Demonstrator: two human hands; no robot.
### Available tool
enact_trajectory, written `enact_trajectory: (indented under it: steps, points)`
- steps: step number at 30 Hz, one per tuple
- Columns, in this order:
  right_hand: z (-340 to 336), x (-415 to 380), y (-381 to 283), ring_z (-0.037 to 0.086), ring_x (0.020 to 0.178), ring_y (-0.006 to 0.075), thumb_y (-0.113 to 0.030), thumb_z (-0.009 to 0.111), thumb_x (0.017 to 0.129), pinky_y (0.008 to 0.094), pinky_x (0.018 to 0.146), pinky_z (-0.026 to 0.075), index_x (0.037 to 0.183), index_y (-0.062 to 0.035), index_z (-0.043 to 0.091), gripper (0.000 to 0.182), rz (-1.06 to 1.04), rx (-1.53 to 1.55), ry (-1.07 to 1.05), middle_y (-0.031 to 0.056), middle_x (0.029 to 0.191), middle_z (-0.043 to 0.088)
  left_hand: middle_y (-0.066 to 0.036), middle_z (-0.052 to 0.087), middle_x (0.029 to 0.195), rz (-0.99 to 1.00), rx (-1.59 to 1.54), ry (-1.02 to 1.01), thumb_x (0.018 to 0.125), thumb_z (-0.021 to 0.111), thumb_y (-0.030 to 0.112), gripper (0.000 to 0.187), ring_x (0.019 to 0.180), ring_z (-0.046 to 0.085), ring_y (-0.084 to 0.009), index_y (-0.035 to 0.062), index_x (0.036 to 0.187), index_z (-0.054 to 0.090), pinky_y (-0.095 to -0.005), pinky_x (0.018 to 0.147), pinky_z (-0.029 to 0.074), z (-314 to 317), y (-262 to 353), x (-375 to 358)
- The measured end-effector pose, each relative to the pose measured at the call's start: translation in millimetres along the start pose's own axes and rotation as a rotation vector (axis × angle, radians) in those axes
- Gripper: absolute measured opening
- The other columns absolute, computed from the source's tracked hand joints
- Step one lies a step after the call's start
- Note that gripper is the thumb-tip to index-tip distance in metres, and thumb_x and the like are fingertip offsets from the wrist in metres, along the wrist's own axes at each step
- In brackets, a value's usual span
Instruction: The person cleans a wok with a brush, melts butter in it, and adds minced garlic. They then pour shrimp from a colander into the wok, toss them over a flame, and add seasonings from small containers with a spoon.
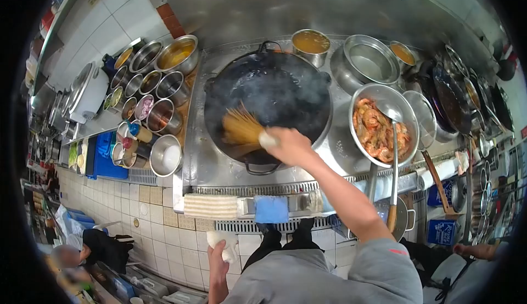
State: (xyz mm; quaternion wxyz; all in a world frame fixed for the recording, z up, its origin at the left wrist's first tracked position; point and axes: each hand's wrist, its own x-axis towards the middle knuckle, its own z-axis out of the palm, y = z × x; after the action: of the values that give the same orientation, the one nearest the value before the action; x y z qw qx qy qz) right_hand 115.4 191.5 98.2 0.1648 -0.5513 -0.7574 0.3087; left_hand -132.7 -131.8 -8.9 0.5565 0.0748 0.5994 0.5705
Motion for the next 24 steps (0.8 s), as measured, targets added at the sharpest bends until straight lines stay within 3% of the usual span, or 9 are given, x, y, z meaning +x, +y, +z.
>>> enact_trajectory:
  steps: [1,3,5,9,13,17,19,21,24]
  points:
    - [23.1,42.0,3.2,0.064,0.106,0.0355,-0.036,0.069,0.079,0.0448,0.091,0.05,0.127,-0.0177,0.063,0.051,-0.022,0.024,0.094,0.0159,0.115,0.067,-0.014,0.066,0.102,0.005,0.012,-0.005,0.085,0.062,0.009,0.036,0.089,0.066,-0.0245,-0.0048,0.117,0.054,-0.0356,0.076,0.054,-1.7,-1.3,0.6]
    - [60.0,108.5,-7.6,0.064,0.105,0.0368,-0.035,0.07,0.08,0.0439,0.09,0.051,0.123,-0.0122,0.064,0.05,0.263,0.43,0.26,0.0195,0.112,0.068,-0.014,0.066,0.102,-0.008,0.018,0.007,0.085,0.061,0.008,0.036,0.089,0.066,-0.0245,-0.0051,0.117,0.054,-0.0356,0.076,0.054,-9.0,-8.4,4.6]
    - [81.4,111.3,-7.9,0.064,0.106,0.0369,-0.034,0.071,0.08,0.0439,0.089,0.05,0.125,-0.0103,0.063,0.052,0.152,0.493,0.317,0.0204,0.112,0.067,-0.015,0.066,0.101,-0.022,0.043,-0.002,0.085,0.061,0.008,0.035,0.089,0.066,-0.0245,-0.0054,0.117,0.054,-0.0356,0.076,0.054,-15.9,-6.7,7.9]
    - [37.0,15.7,12.7,0.068,0.093,0.037,-0.034,0.072,0.079,0.0463,0.082,0.053,0.129,-0.0214,0.061,0.053,-0.165,-0.045,0.04,0.0183,0.1,0.07,-0.014,0.066,0.101,-0.014,0.006,-0.011,0.085,0.06,0.008,0.036,0.088,0.066,-0.0235,-0.0055,0.117,0.054,-0.034,0.075,0.053,-15.2,3.6,13.9]
    - [-48.7,24.3,51.8,0.07,0.083,0.0349,-0.036,0.071,0.079,0.0463,0.074,0.056,0.124,-0.0244,0.064,0.047,0.064,-0.508,0.098,0.0147,0.088,0.071,-0.012,0.065,0.102,-0.023,0.008,-0.028,0.084,0.062,0.008,0.038,0.089,0.064,-0.0218,-0.0045,0.119,0.054,-0.0326,0.077,0.052,-9.9,22.0,22.0]
    - [-35.3,117.3,60.7,0.07,0.085,0.035,-0.038,0.067,0.079,0.0474,0.074,0.055,0.114,-0.0177,0.066,0.04,0.141,-0.374,0.477,0.0152,0.092,0.072,-0.012,0.065,0.105,-0.012,0.094,-0.13,0.084,0.064,0.008,0.04,0.093,0.064,-0.0212,-0.0035,0.12,0.054,-0.0323,0.08,0.052,27.5,26.9,50.4]
    - [6.2,118.8,30.1,0.069,0.089,0.0361,-0.035,0.068,0.078,0.0492,0.077,0.054,0.109,-0.0156,0.065,0.036,0.13,-0.171,0.421,0.0181,0.092,0.071,-0.011,0.064,0.108,0.03,0.164,-0.203,0.085,0.067,0.011,0.04,0.095,0.063,-0.0193,-0.002,0.121,0.054,-0.0323,0.082,0.051,64.5,34.7,62.1]
    - [49.0,94.6,21.9,0.069,0.075,0.0387,-0.029,0.069,0.077,0.0487,0.07,0.055,0.111,-0.0136,0.064,0.037,-0.092,-0.265,0.353,0.0196,0.081,0.068,-0.011,0.064,0.109,-0.011,0.142,-0.199,0.087,0.067,0.013,0.041,0.096,0.062,-0.0183,-0.002,0.122,0.054,-0.0324,0.082,0.051,95.6,32.1,74.5]
    - [30.0,19.7,7.8,0.069,0.069,0.0362,-0.026,0.067,0.078,0.0474,0.064,0.056,0.117,-0.0175,0.065,0.04,-0.165,-0.377,0.191,0.0187,0.078,0.068,-0.011,0.063,0.113,-0.112,0.093,-0.25,0.094,0.063,0.027,0.045,0.097,0.063,-0.0177,-0.0022,0.126,0.052,-0.0324,0.082,0.052,134.6,38.7,86.3]
